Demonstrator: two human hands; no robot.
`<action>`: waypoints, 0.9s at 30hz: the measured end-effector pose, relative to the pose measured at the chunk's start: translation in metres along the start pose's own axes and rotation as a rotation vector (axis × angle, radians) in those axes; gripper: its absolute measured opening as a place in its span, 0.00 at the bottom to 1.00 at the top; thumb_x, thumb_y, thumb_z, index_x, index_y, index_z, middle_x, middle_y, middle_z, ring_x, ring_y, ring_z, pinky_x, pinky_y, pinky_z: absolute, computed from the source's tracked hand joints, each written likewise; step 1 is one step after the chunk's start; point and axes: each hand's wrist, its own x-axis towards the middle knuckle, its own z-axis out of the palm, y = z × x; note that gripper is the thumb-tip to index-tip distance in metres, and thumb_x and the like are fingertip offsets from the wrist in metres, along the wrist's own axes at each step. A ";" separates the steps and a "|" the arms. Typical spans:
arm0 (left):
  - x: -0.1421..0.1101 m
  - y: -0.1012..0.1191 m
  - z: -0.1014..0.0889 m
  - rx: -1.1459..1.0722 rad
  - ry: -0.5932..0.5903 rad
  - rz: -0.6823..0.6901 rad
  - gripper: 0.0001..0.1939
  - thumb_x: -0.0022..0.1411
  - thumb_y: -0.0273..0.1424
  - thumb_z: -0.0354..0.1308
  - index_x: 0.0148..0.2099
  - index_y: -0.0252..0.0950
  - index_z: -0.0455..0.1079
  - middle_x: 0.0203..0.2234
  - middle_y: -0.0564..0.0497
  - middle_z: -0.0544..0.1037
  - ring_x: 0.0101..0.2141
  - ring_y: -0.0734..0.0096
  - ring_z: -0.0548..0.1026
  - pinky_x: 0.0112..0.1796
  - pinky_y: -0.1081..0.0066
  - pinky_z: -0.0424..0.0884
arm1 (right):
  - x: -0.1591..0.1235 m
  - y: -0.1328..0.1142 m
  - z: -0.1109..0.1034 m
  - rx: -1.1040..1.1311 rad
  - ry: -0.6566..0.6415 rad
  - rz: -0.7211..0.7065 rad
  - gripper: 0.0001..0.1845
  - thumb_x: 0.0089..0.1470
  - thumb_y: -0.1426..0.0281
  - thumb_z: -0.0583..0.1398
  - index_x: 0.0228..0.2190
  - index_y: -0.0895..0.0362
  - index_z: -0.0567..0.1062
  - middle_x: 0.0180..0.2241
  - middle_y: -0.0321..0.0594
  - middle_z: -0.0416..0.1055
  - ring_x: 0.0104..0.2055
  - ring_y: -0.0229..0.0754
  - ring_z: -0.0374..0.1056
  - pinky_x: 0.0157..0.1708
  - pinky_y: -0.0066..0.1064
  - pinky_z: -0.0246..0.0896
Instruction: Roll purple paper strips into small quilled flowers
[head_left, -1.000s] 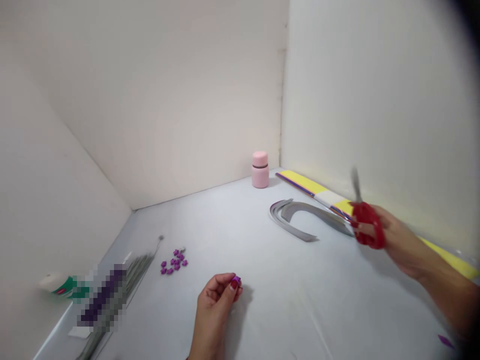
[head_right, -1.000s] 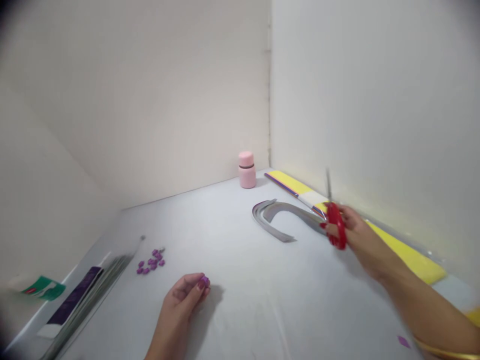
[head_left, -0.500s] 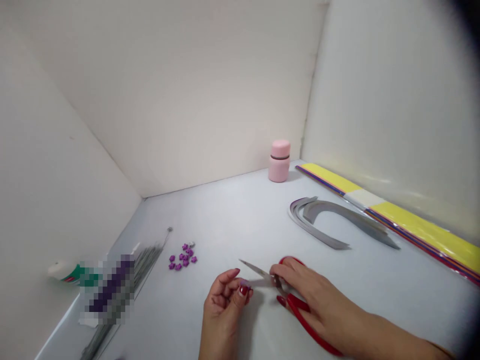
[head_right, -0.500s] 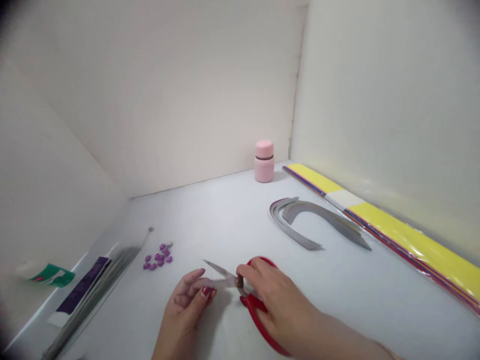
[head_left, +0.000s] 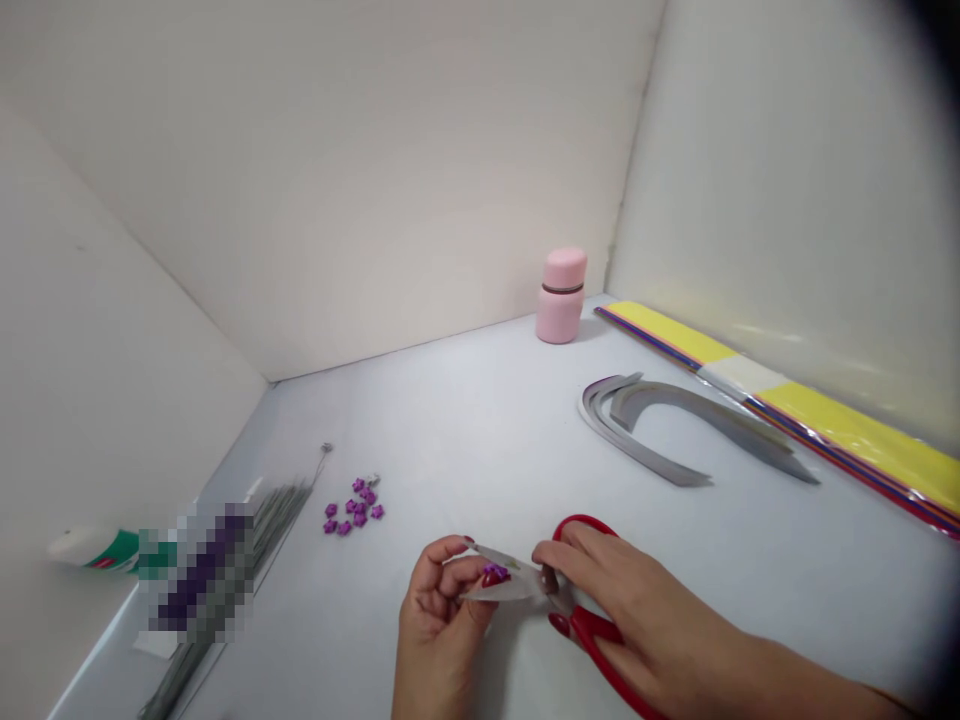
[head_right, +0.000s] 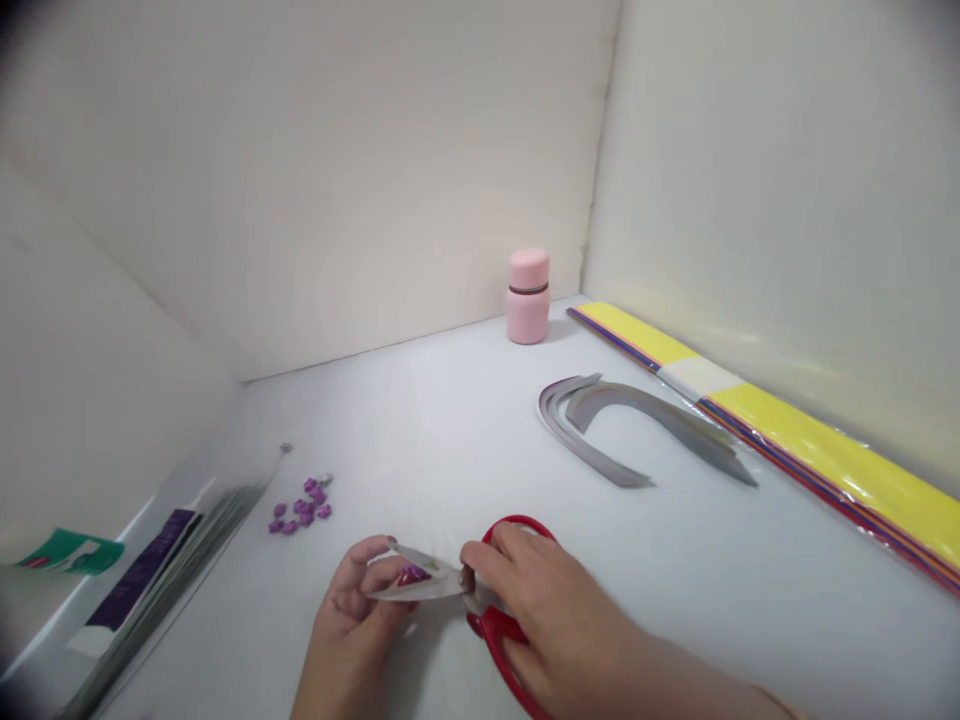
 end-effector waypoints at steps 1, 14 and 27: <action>0.000 0.000 0.000 0.004 -0.006 0.000 0.20 0.38 0.29 0.70 0.35 0.37 0.67 0.19 0.55 0.78 0.21 0.76 0.74 0.26 0.78 0.66 | 0.000 0.000 -0.001 0.005 -0.004 -0.001 0.18 0.45 0.79 0.54 0.40 0.53 0.67 0.35 0.42 0.66 0.36 0.44 0.63 0.36 0.31 0.58; -0.001 -0.001 -0.002 0.016 -0.040 0.041 0.19 0.39 0.30 0.70 0.37 0.37 0.71 0.20 0.54 0.79 0.24 0.74 0.74 0.28 0.78 0.67 | 0.002 0.001 -0.002 0.016 -0.043 0.000 0.09 0.50 0.74 0.56 0.36 0.53 0.67 0.32 0.37 0.67 0.31 0.40 0.62 0.31 0.28 0.56; 0.000 -0.001 -0.002 -0.006 -0.047 0.026 0.19 0.41 0.27 0.69 0.38 0.36 0.71 0.21 0.54 0.78 0.24 0.77 0.74 0.27 0.79 0.67 | 0.002 0.003 0.000 0.025 -0.054 0.004 0.10 0.50 0.76 0.55 0.36 0.52 0.66 0.32 0.35 0.67 0.31 0.39 0.62 0.31 0.26 0.55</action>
